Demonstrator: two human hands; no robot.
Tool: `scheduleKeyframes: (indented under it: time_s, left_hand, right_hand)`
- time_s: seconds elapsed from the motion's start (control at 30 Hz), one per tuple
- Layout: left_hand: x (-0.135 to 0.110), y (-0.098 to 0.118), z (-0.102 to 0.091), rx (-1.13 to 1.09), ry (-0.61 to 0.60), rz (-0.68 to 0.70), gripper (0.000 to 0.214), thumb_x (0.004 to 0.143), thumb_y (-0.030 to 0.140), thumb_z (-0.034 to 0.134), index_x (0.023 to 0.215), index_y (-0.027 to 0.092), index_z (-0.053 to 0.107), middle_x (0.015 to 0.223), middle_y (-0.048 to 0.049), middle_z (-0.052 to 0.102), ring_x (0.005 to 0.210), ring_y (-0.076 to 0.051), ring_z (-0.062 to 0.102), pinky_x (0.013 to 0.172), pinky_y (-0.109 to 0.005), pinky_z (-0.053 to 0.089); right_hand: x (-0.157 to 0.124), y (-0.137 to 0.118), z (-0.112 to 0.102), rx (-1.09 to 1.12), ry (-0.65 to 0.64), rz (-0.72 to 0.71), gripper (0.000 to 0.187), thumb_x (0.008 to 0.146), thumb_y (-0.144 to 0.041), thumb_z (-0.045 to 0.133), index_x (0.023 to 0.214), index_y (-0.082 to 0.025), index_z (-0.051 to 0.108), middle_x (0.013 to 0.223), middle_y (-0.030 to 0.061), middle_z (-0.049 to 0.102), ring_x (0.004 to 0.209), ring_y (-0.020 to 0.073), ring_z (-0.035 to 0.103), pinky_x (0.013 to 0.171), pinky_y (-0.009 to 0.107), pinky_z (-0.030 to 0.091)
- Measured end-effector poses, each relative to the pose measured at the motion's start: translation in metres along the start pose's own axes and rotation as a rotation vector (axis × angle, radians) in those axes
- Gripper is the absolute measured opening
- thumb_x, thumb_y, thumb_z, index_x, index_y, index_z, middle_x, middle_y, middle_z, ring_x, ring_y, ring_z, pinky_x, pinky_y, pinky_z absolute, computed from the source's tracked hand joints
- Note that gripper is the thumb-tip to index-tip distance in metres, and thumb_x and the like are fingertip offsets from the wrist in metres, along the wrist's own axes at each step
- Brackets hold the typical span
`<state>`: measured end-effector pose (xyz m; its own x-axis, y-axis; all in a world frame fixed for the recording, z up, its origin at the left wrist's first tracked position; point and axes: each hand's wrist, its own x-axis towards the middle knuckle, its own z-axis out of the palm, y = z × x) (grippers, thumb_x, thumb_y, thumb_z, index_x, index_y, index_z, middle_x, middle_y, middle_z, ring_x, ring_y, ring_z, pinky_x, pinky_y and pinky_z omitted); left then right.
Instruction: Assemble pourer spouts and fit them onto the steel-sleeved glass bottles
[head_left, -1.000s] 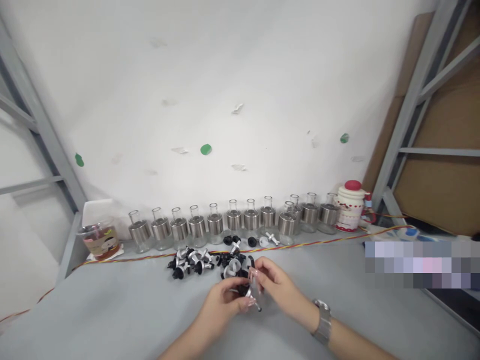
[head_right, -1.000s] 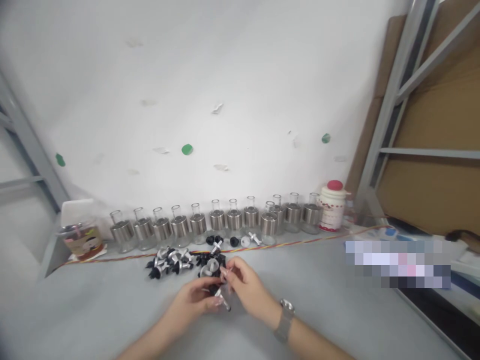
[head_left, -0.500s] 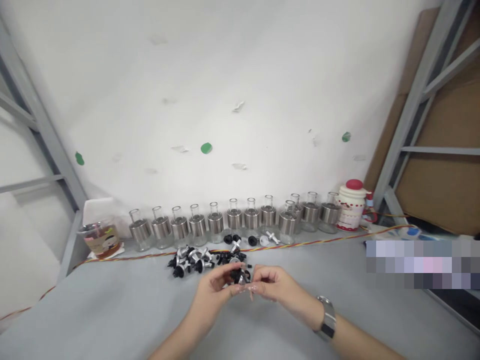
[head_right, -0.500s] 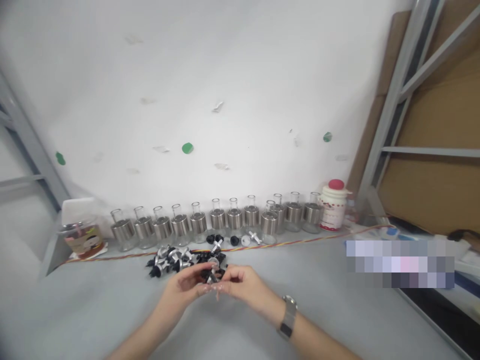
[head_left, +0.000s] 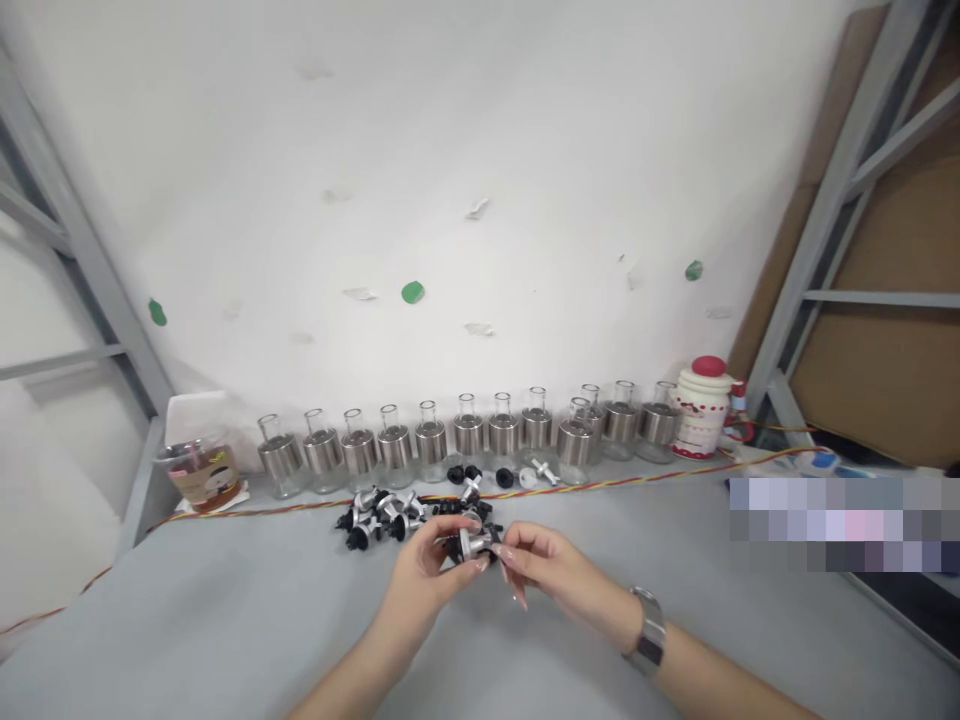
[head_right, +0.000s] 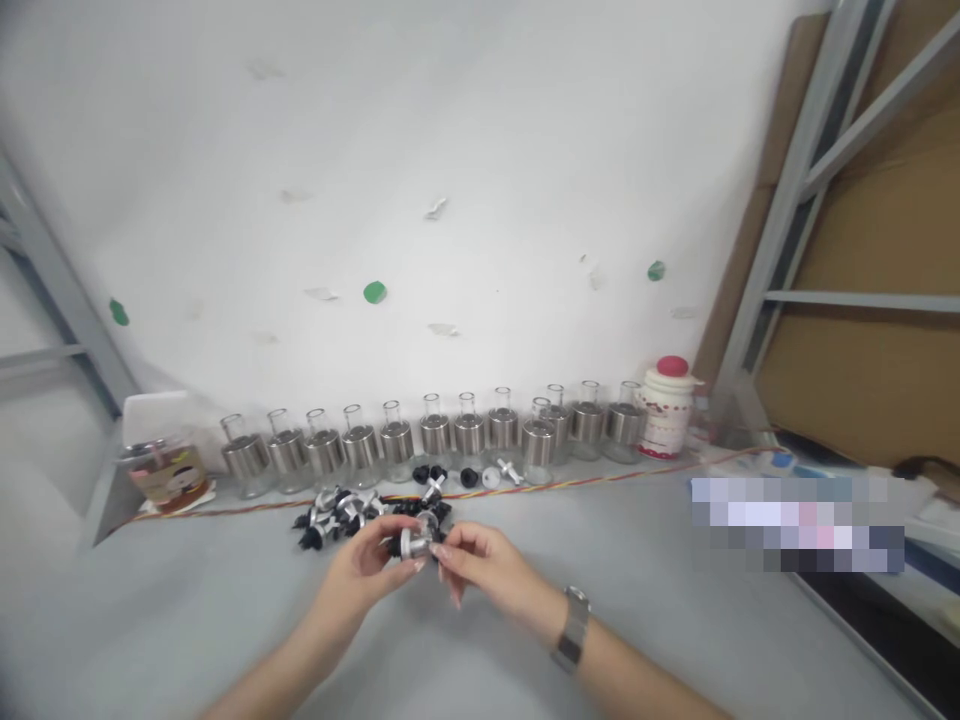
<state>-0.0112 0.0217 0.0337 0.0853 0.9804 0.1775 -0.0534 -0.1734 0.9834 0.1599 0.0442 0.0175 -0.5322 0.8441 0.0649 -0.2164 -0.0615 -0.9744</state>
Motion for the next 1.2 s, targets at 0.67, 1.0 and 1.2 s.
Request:
scheduleKeyframes:
  time_s: [0.67, 1.0, 1.2]
  left_hand:
    - [0.005, -0.016, -0.001, -0.071, -0.084, -0.26, 0.033, 0.06, 0.039, 0.068, 0.078, 0.015, 0.053, 0.071, -0.0003, 0.057, 0.057, -0.014, 0.057, 0.043, -0.021, 0.042]
    - [0.004, -0.015, -0.001, -0.18, -0.078, -0.366, 0.048, 0.057, 0.032, 0.067, 0.1, 0.017, 0.052, 0.067, 0.0011, 0.055, 0.056, -0.013, 0.054, 0.042, -0.02, 0.035]
    - [0.009, -0.027, -0.007, -0.118, -0.192, -0.366, 0.024, 0.048, 0.01, 0.062, 0.072, 0.016, 0.06, 0.06, 0.0032, 0.054, 0.051, -0.009, 0.047, 0.043, -0.018, 0.03]
  right_hand:
    - [-0.003, 0.006, 0.004, 0.056, -0.07, 0.02, 0.031, 0.069, -0.041, 0.061, 0.068, -0.016, 0.044, 0.059, -0.002, 0.057, 0.05, 0.0089, 0.053, 0.051, 0.025, 0.044]
    - [-0.002, 0.008, 0.008, 0.047, -0.077, 0.045, 0.031, 0.062, -0.037, 0.068, 0.067, -0.014, 0.047, 0.053, -0.0037, 0.056, 0.044, 0.0077, 0.052, 0.044, 0.021, 0.043]
    - [-0.001, 0.014, 0.008, 0.105, -0.134, 0.062, 0.032, 0.063, -0.036, 0.067, 0.07, -0.014, 0.045, 0.055, 0.002, 0.064, 0.046, 0.0121, 0.059, 0.045, 0.024, 0.045]
